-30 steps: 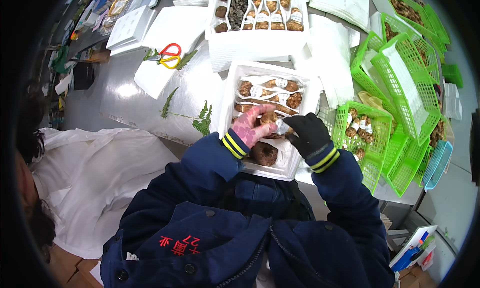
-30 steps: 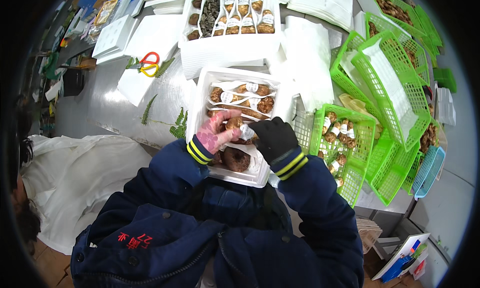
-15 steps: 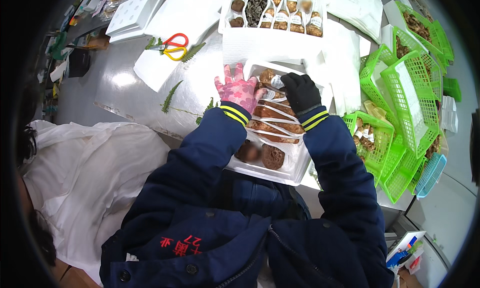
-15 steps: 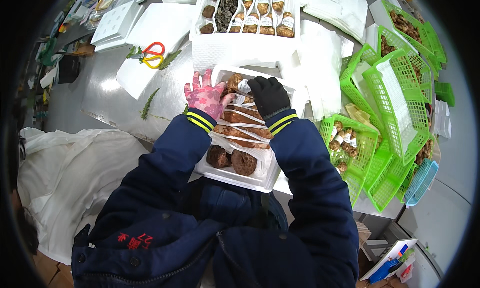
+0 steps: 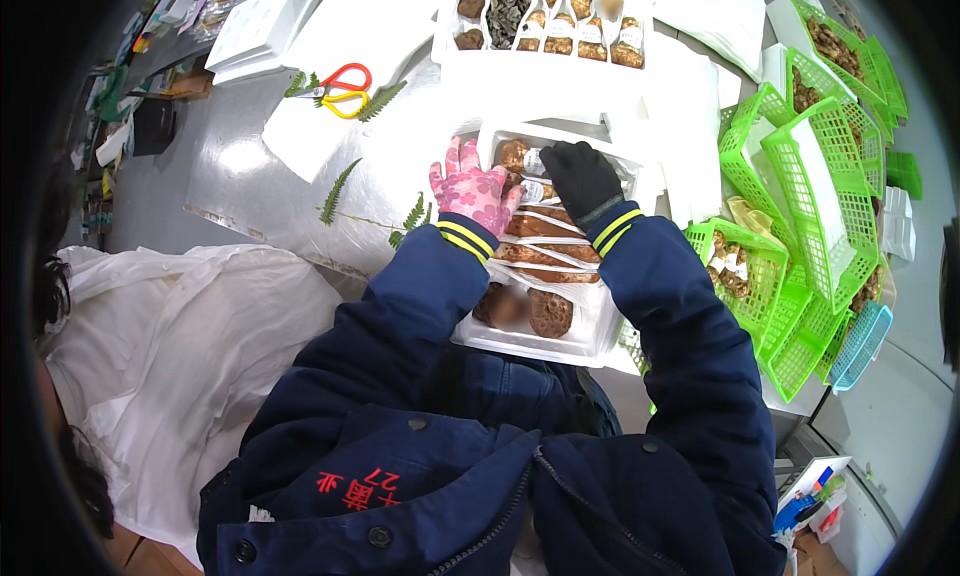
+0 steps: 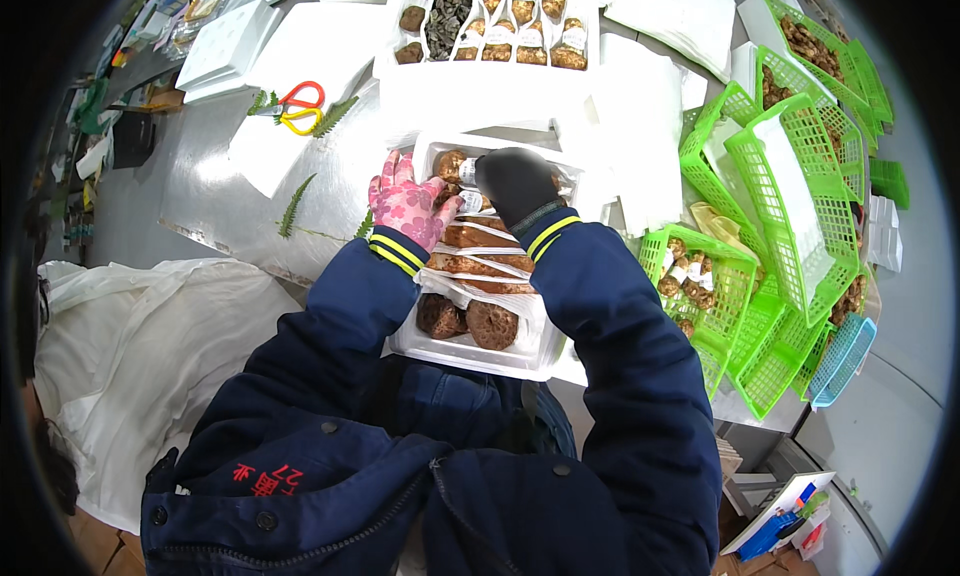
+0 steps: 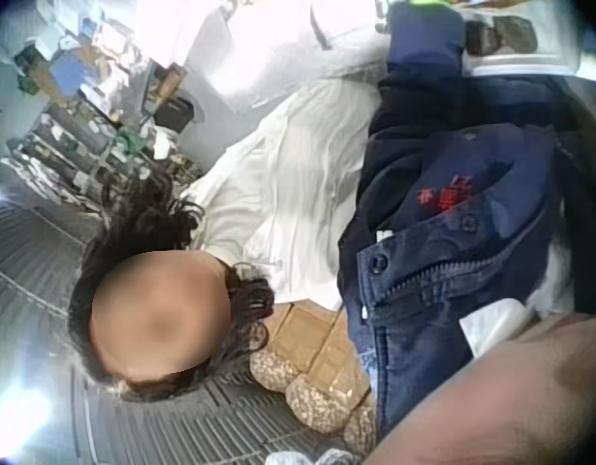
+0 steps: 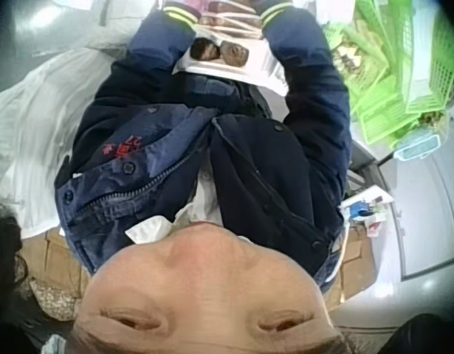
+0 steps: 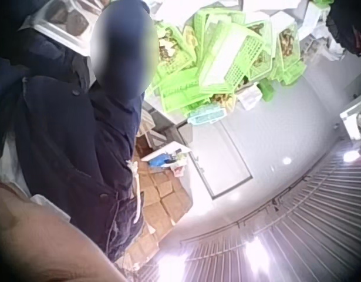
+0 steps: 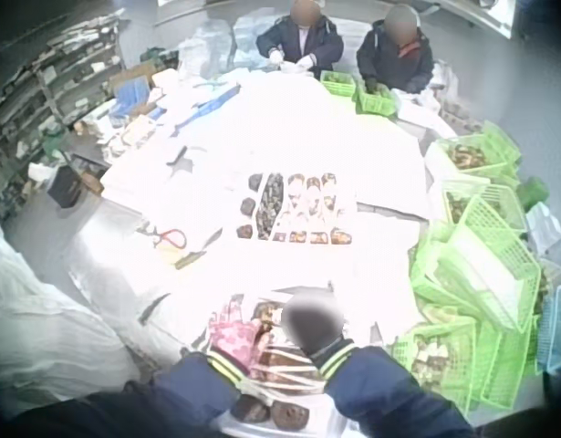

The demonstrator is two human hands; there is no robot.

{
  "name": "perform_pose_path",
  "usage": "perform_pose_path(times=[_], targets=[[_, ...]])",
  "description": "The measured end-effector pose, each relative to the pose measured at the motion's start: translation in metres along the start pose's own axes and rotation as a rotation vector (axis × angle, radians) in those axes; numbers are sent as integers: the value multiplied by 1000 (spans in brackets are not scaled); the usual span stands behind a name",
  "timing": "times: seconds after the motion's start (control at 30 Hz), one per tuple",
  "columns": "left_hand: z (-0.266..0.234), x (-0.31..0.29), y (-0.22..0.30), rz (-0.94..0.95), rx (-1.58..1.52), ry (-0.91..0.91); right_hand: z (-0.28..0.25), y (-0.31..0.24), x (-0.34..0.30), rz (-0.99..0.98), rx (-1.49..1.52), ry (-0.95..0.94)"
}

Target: The person places mushrooms into a white box, arranging them alongside long brown roots, then picks through a basket of dried mushrooms, weighs a smaller portion on a digital scale, and transfers them into a blue basket.

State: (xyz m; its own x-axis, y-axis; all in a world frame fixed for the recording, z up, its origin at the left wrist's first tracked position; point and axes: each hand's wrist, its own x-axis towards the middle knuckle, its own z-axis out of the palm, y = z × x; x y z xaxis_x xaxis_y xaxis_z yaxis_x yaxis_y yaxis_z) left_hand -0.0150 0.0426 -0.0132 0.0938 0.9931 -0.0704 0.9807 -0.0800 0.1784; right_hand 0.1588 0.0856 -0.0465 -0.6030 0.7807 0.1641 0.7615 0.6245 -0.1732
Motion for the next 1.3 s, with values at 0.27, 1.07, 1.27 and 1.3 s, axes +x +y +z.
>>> perform_pose_path(times=[0.27,1.07,1.27,1.3], targets=[[7,0,-3,34,12,53,2,-1,0,-88,-170,43],[-19,-3,-3,294,92,406,-102,42,-169,907,532,610],[6,6,2,550,-26,227,-42,72,-354,1516,646,381],[2,9,9,564,-14,229,-26,72,-366,1509,671,423]])
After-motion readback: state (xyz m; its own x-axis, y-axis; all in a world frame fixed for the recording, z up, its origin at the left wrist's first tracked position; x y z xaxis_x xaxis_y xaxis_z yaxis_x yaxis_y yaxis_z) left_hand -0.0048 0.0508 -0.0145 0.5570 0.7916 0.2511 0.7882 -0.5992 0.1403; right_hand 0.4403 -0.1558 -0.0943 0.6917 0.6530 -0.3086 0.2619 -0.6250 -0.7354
